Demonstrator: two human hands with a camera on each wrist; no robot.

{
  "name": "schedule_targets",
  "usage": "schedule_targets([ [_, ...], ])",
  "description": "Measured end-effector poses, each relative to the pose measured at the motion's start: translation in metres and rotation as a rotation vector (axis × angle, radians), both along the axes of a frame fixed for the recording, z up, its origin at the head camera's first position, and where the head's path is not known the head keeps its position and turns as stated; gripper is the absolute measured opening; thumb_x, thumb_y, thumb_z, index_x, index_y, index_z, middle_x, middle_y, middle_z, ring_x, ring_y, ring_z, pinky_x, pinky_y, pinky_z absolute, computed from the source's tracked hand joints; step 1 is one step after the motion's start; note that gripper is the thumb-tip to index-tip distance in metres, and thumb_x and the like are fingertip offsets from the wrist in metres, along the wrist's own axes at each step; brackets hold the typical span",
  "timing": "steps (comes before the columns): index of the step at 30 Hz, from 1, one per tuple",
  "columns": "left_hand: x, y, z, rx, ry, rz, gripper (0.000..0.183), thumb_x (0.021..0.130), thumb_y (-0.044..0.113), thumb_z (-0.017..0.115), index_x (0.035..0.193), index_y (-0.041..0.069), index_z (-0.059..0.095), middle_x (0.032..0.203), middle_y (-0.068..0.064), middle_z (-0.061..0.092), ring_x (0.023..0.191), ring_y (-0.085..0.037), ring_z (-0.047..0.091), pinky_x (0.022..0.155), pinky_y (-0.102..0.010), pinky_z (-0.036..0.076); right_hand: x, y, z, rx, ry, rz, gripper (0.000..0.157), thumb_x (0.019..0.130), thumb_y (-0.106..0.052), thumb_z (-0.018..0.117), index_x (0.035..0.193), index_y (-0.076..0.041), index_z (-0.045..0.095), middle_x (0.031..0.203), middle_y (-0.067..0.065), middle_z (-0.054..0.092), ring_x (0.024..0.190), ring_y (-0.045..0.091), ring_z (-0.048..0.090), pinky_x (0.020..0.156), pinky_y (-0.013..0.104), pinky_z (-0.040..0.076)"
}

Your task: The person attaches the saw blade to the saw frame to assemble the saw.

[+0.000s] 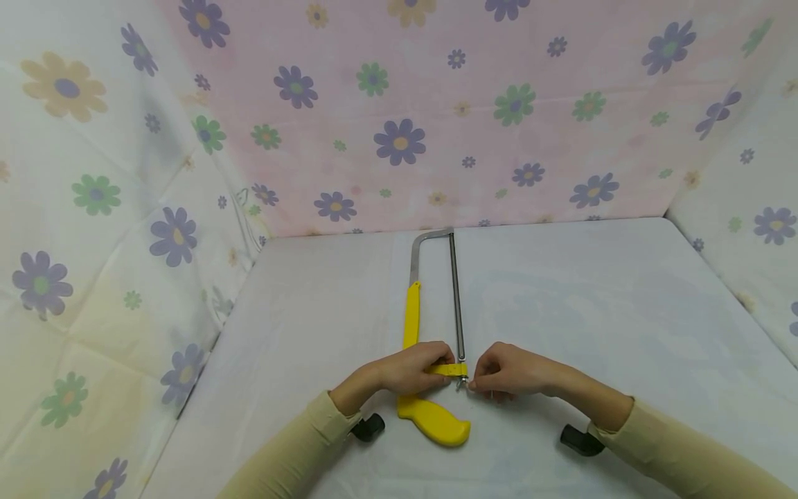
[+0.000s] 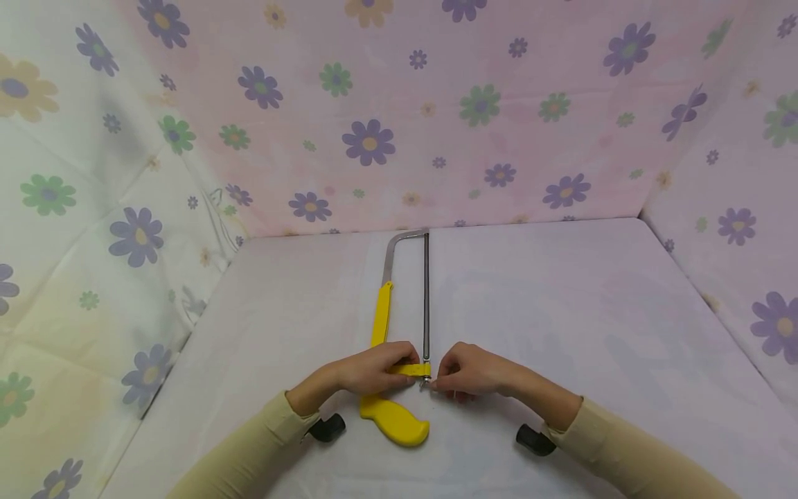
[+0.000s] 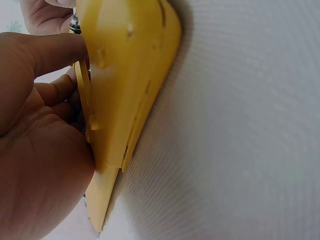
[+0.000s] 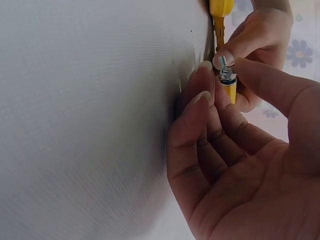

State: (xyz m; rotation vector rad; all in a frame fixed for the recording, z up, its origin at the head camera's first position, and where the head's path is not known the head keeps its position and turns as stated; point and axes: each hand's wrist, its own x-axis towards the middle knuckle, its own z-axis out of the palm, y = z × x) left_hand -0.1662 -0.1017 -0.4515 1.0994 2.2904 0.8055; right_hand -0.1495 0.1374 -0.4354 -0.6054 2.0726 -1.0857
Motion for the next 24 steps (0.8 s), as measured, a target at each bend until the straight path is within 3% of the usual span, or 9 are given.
schedule_targets([
  [24, 0.0000, -0.0002, -0.0006, -0.006, 0.005, 0.004, 0.013, 0.093, 0.017, 0.059, 0.103, 0.014, 0.053, 0.093, 0.007, 0.051, 0.082, -0.007, 0.046, 0.074, -0.018, 0.040, 0.0025, -0.0052, 0.0011, -0.055, -0.003, 0.017, 0.018, 0.089, -0.017, 0.063, 0.079, -0.003, 0.067, 0.060, 0.013, 0.058, 0.048, 0.015, 0.046, 0.045, 0.026, 0.038],
])
